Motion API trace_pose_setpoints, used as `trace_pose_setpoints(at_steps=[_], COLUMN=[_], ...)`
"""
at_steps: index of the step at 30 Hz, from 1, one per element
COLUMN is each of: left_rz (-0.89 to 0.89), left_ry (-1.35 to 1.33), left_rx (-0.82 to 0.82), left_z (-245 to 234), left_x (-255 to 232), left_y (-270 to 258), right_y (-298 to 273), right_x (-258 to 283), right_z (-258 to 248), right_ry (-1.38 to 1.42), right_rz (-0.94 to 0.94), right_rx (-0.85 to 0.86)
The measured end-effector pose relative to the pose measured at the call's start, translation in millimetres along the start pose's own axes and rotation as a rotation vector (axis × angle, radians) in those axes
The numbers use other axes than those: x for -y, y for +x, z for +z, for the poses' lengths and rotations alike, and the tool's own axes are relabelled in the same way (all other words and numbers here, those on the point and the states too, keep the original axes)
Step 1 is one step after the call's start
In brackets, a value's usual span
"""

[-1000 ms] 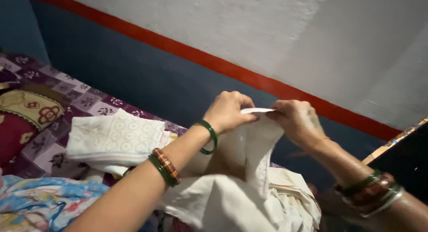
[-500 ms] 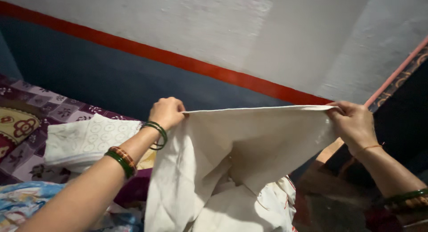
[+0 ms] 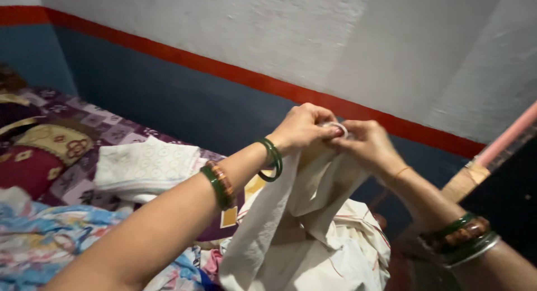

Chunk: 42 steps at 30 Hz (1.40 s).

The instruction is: The person folds towels and large white bed linens on a bed, smoothing and aligning each piece by hand, then stacks the folded items together on the bed. The clip starts with a folded stack already present and ends with the folded linens laid on the bed.

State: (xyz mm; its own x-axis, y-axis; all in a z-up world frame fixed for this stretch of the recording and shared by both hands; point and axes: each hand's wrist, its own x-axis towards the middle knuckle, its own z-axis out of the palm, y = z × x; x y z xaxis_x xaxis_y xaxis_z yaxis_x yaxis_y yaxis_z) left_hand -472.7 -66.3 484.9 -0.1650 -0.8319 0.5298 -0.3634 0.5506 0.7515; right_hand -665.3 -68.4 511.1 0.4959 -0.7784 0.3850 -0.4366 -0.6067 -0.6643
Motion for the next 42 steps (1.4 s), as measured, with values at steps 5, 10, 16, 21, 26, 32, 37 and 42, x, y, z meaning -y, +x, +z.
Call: trace_pose_setpoints(at_steps=[5, 10, 16, 21, 26, 32, 37, 42], left_rz=[-0.074, -0.127, -0.342, -0.239, -0.599, -0.301, -0.152, 0.003], left_ry=[0.018, -0.026, 0.219, 0.245, -0.415, 0.141, 0.031, -0.023], left_rx=[0.073, 0.255, 0.393, 0.216, -0.054, 0.137, 0.479, 0.116], left_z=[-9.3, -12.3, -3.7, -19.8, -69.3, -31.3, 43.4, 54.9], left_x=[-9.0, 23.9, 109.2, 191.2, 198.1, 121.1, 84.9, 60.2], left_y=[-12.6, -42.0, -61.8, -56.5, -64.7, -67.6, -82.8, -60.8], right_y=[10.9, 7.9, 2.5, 3.8, -11.0, -1.7, 15.2, 4.3], right_x=[-22.0, -51.7, -47.1, -16.0, -5.1, 0.1, 54.1, 90.6], right_z=[-54.7, -147.1, -257.2, -291.6, -289.2, -223.0, -185.7, -177.8], right_ry=[0.027, 0.145, 0.087, 0.078, 0.086, 0.194, 0.250, 0.244], right_rz=[0.031, -0.131, -0.252, -0.270, -0.263, -0.217, -0.233, -0.199], right_rx=[-0.225, -0.493, -0.717, -0.778, -0.773, -0.679, -0.642, -0.525])
